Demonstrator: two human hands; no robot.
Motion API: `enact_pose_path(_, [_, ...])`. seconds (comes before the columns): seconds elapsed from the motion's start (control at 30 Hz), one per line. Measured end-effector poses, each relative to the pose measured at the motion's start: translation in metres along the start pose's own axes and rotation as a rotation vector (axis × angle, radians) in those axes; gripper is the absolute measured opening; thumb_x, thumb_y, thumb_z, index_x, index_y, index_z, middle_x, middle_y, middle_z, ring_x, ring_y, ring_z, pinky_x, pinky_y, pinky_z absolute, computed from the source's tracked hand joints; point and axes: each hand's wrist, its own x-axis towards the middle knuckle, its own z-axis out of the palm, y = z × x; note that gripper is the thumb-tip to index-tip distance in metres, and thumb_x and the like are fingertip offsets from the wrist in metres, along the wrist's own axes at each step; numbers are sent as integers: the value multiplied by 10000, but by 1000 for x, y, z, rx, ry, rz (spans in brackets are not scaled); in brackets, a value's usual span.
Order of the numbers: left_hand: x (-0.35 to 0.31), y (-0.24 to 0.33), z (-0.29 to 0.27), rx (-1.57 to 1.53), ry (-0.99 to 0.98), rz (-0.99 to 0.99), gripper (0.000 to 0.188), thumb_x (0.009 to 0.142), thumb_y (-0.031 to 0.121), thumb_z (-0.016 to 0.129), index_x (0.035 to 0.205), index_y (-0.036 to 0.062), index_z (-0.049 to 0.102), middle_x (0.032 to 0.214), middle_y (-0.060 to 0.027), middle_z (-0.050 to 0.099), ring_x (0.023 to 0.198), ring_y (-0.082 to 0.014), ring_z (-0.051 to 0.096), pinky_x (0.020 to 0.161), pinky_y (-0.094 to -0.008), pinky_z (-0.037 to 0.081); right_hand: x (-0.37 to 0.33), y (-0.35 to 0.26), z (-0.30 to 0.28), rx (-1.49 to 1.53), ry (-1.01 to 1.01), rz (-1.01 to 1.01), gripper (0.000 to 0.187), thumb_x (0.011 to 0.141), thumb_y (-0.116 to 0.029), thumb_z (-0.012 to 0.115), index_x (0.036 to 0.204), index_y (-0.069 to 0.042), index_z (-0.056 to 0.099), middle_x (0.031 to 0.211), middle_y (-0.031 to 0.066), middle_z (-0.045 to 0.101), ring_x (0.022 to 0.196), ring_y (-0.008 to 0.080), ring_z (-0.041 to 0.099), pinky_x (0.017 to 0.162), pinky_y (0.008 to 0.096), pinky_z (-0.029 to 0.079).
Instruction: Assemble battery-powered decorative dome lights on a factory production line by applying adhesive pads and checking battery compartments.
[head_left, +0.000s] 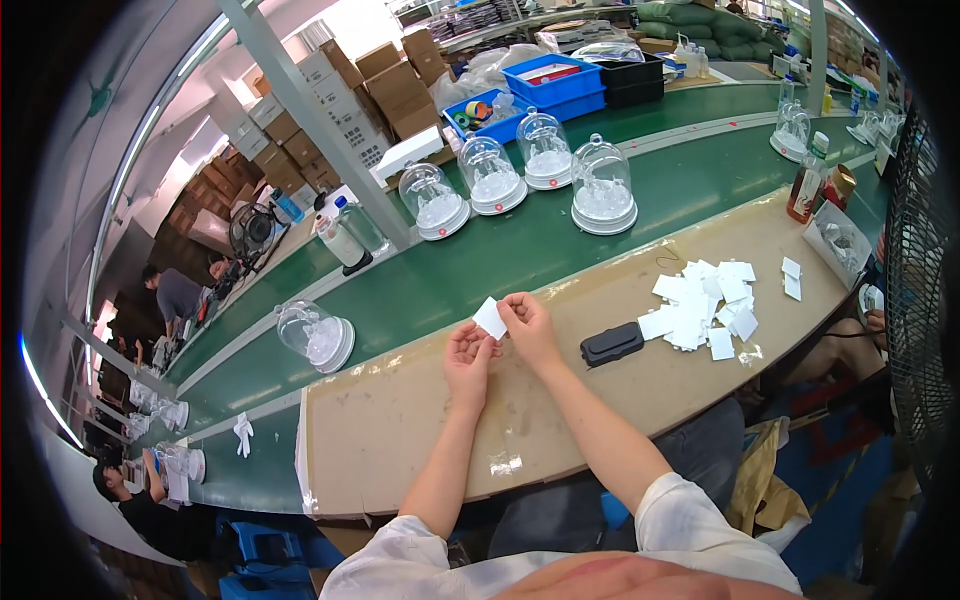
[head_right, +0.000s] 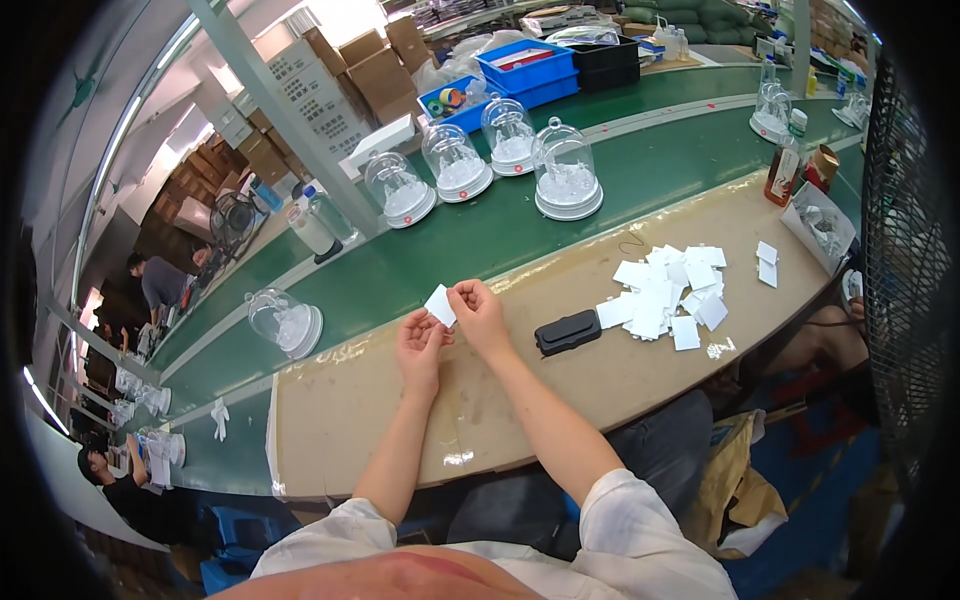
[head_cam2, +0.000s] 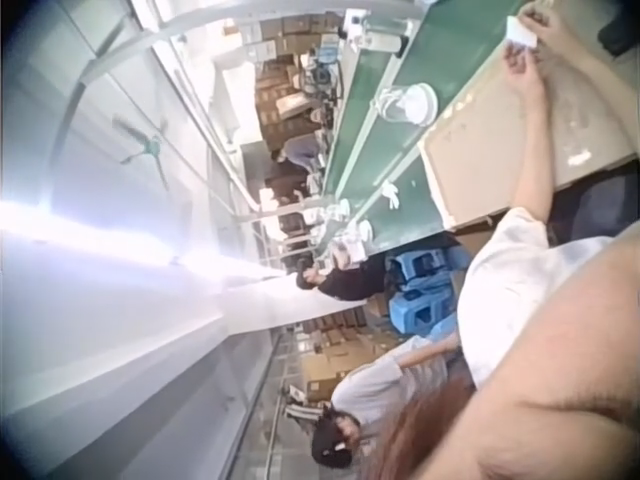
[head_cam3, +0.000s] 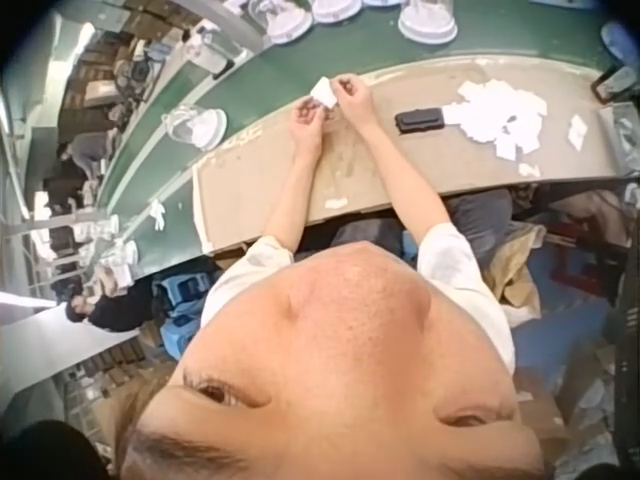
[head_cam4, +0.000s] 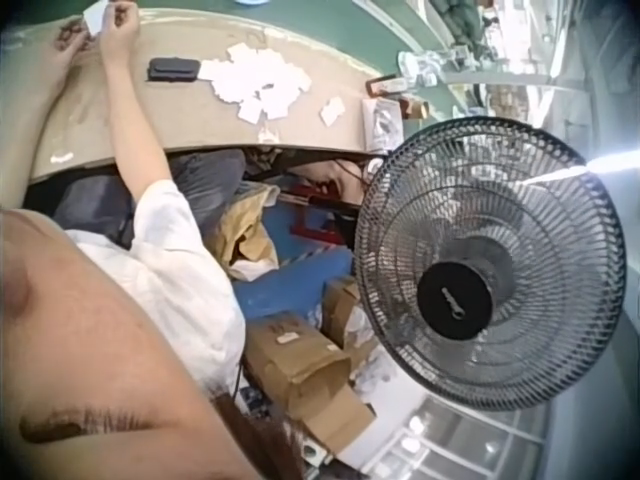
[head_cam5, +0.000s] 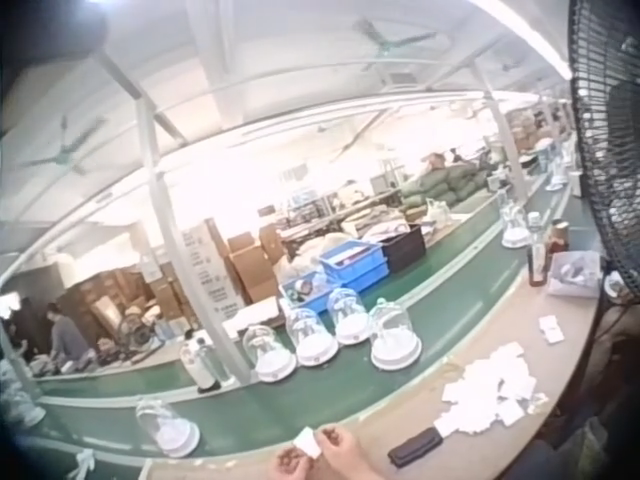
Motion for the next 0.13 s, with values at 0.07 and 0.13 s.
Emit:
enact_pose_path(0.07, [1, -1, -2, -4, -6, -3, 363, 891, -47, 605, 1229, -24, 475, 1012, -94, 608, 859, -167, 648, 716, -272, 557, 0, -2, 0, 15, -7, 20, 145, 943, -126, 614, 951, 8, 562, 789, 25, 636, 687, 56, 599, 596, 206, 490])
enact_pose_path(0.13, [1, -2, -3, 9, -12, -4, 376, 895, -32, 610, 1244, -20, 472, 1021, -93, 611, 858, -166, 649, 724, -272, 561, 0, -2, 0, 31, -24, 42, 147, 945, -136, 614, 964, 1, 563, 789, 30, 641, 685, 60, 603, 603, 212, 507])
